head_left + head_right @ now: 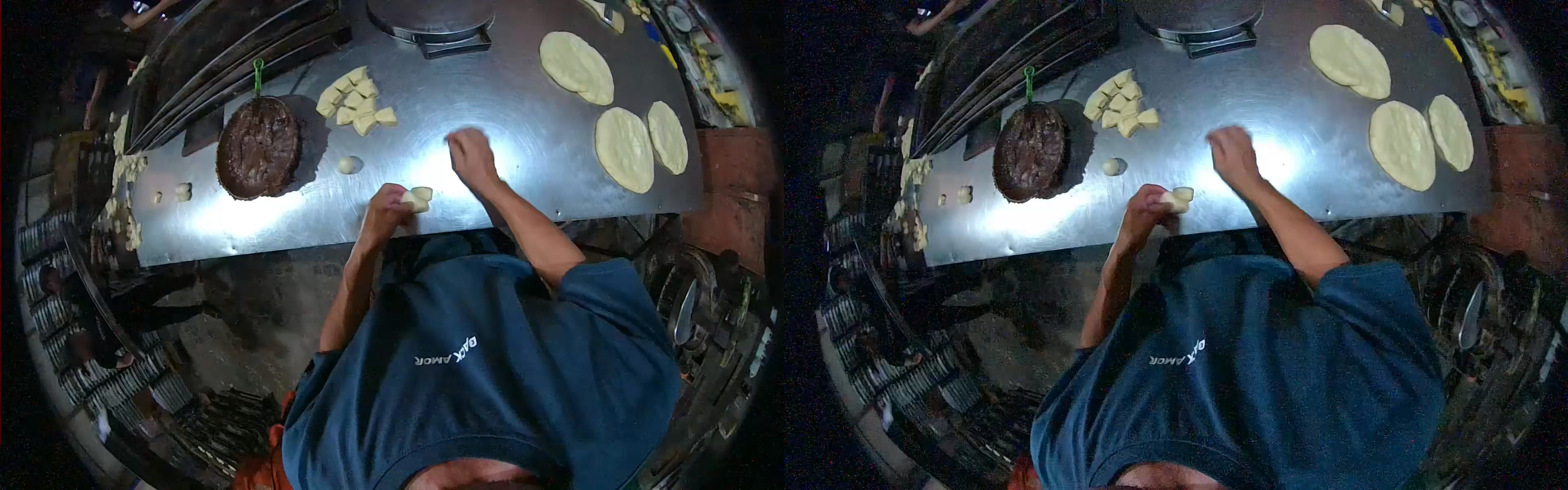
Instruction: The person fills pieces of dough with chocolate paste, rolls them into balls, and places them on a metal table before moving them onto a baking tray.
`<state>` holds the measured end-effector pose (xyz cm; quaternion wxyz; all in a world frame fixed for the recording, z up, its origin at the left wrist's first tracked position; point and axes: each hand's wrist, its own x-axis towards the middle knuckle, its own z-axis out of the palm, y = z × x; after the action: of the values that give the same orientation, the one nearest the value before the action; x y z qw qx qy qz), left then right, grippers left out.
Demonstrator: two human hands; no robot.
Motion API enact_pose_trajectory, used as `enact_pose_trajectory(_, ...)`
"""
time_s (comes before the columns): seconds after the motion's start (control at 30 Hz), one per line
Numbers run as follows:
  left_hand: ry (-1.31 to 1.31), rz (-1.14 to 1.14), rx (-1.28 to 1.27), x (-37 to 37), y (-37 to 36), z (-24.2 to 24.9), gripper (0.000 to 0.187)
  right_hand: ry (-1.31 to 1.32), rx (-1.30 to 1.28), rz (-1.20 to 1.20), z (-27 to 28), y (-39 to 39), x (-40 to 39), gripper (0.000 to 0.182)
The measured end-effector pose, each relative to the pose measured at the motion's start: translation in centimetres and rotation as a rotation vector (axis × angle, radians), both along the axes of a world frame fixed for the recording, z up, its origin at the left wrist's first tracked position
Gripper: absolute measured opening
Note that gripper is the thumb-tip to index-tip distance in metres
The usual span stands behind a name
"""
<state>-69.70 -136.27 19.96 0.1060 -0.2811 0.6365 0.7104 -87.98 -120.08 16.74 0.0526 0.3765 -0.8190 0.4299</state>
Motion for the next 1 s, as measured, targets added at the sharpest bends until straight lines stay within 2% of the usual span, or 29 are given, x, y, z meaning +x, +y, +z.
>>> enact_pose_trajectory(0.07, 0.156, 0.221, -0.016, 1.4, -2.0, 0.5, 0.032, -0.043, 0.012, 0.257, -0.2, 3.4, 2.3, 0.008)
enact_pose_trajectory(0.1, 0.113, 0.393, 0.037, 1.7, -2.4, 2.2, 0.033, -0.031, 0.014, 0.358, -0.7, 5.6, 1.8, 0.008)
enact_pose_trajectory(0.17, 0.121, 0.46, 0.002, 3.0, -4.5, 2.9, 0.026, 0.032, 0.292, 0.302, -1.6, 8.3, -2.1, 0.007)
enact_pose_trajectory(0.23, 0.079, 0.435, -0.053, 3.6, -6.2, 1.5, 0.025, 0.156, 0.125, -0.148, 0.1, 4.5, -3.3, 0.007)
enact_pose_trajectory(0.3, 0.048, 0.415, -0.102, 4.6, -7.1, 0.8, 0.024, -0.015, -0.035, -0.196, 0.0, 0.0, -2.9, 0.007)
enact_pose_trajectory(0.37, -0.07, 0.291, -0.392, 5.4, -8.6, 1.2, 0.024, -0.195, 0.027, -0.033, 0.8, -0.2, 1.1, 0.008)
enact_pose_trajectory(0.4, 0.005, 0.36, -0.447, 7.4, -10.1, -1.0, 0.028, -0.106, 0.057, 0.051, 0.6, 1.0, 2.6, 0.009)
enact_pose_trajectory(0.43, -0.032, 0.419, -0.732, 9.0, -11.1, -1.5, 0.028, -0.022, 0.095, 0.136, 0.2, 3.1, 4.0, 0.011)
enact_pose_trajectory(0.5, -0.225, 0.497, -0.819, 11.9, -12.8, -0.4, 0.031, -0.111, 0.112, 0.13, 1.5, 5.6, 4.5, 0.014)
enact_pose_trajectory(0.57, -0.261, 0.554, -0.744, 12.9, -13.0, 0.4, 0.031, -0.254, 0.255, -0.008, 3.7, 4.0, 4.2, 0.031)
enact_pose_trajectory(0.63, -0.286, 0.605, -0.671, 12.9, -13.4, 1.0, 0.03, -0.539, 0.18, -0.02, 5.7, -1.7, 4.6, 0.039)
enact_pose_trajectory(0.7, -0.01, 0.765, -0.356, 11.9, -12.8, 1.1, 0.031, -0.533, 0.031, 0.144, 5.0, -7.6, 5.8, 0.043)
enact_pose_trajectory(0.77, -0.021, 0.771, -0.294, 10.7, -12.1, 2.1, 0.032, -0.319, 0.108, 0.346, 4.3, -12.2, 6.4, 0.044)
enact_pose_trajectory(0.83, 0.036, 0.786, -0.006, 10.0, -11.4, 2.7, 0.031, -0.253, 0.192, 0.397, 3.4, -14.0, 6.7, 0.044)
enact_pose_trajectory(0.9, 0.098, 0.72, 0.009, 9.0, -10.6, 2.8, 0.029, -0.192, 0.269, 0.455, 3.9, -14.7, 7.3, 0.044)
enact_pose_trajectory(0.97, 0.157, 0.65, 0.025, 7.6, -8.9, 3.1, 0.027, -0.263, 0.238, 0.417, 6.1, -13.8, 7.5, 0.043)
enact_pose_trajectory(1.0, 0.221, 0.606, 0.026, 6.2, -7.9, 3.5, 0.029, -0.385, 0.16, 0.384, 6.8, -13.5, 8.1, 0.041)
